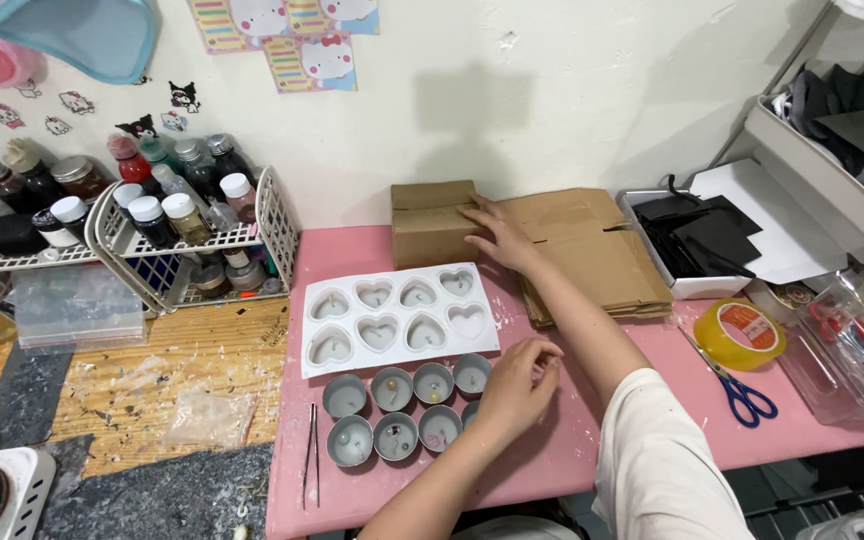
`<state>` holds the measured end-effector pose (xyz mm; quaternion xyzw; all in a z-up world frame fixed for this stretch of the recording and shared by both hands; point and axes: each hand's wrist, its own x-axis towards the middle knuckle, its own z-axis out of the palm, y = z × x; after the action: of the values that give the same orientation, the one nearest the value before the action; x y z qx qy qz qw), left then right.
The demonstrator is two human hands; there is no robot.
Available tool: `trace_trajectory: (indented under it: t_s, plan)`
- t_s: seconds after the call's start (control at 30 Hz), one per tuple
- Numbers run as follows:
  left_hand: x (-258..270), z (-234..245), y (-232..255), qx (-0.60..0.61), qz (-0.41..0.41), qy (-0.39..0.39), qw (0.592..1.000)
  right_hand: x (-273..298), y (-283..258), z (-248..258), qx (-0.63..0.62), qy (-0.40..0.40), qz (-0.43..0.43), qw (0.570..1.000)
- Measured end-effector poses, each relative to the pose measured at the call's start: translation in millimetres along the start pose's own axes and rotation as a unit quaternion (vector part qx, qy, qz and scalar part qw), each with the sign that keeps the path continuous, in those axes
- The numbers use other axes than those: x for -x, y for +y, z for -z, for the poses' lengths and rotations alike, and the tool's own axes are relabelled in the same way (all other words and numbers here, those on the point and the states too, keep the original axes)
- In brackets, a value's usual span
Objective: Packing candle tins and silicone molds into shipping boxes.
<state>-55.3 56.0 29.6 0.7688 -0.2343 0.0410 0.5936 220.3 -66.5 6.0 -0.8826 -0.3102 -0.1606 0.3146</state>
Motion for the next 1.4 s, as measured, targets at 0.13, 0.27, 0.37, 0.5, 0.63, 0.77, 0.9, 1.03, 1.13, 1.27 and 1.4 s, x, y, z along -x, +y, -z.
trace_trajectory:
  t_s: [0.13, 0.27, 0.37, 0.5, 0.63, 0.77, 0.9, 1.03, 1.13, 1.27, 1.4]
  plan:
    - [-2, -2, -5, 0.006, -0.009, 0.000, 1.000, 20, -20, 35, 0.074, 0.022, -0.073, 0.994]
    - [0, -8, -8, 0.065, 0.056, -0.057, 0.995, 71, -28, 83, 0.163, -0.122, -0.224, 0.953]
    - [3, -21, -20, 0.120, 0.075, -0.102, 0.985, 116, -33, 112, 0.212, -0.235, -0.242, 0.917]
    - [4, -40, -49, 0.231, 0.086, -0.172, 0.954, 169, 16, 123, 0.185, -0.172, -0.168, 0.953]
    - [7, -56, -66, 0.254, 0.085, -0.203, 0.942, 185, -1, 126, 0.173, -0.086, -0.096, 0.976]
    - [10, -65, -70, 0.240, 0.088, -0.219, 0.942, 183, -33, 127, 0.233, 0.069, -0.010, 0.970]
    - [14, -72, -67, 0.211, 0.090, -0.226, 0.947, 182, -35, 116, 0.321, 0.159, -0.017, 0.933]
    - [14, -67, -59, 0.196, 0.076, -0.231, 0.950, 192, -40, 126, 0.318, 0.229, -0.016, 0.920]
    - [9, -60, -50, 0.196, 0.048, -0.222, 0.954, 208, -70, 155, 0.257, 0.311, -0.011, 0.915]
    - [1, -39, -28, 0.241, 0.030, -0.120, 0.963, 273, -98, 161, 0.085, 0.419, -0.060, 0.902]
    - [-13, -21, -11, 0.167, -0.061, 0.021, 0.984, 360, -93, 140, -0.109, 0.499, -0.177, 0.841]
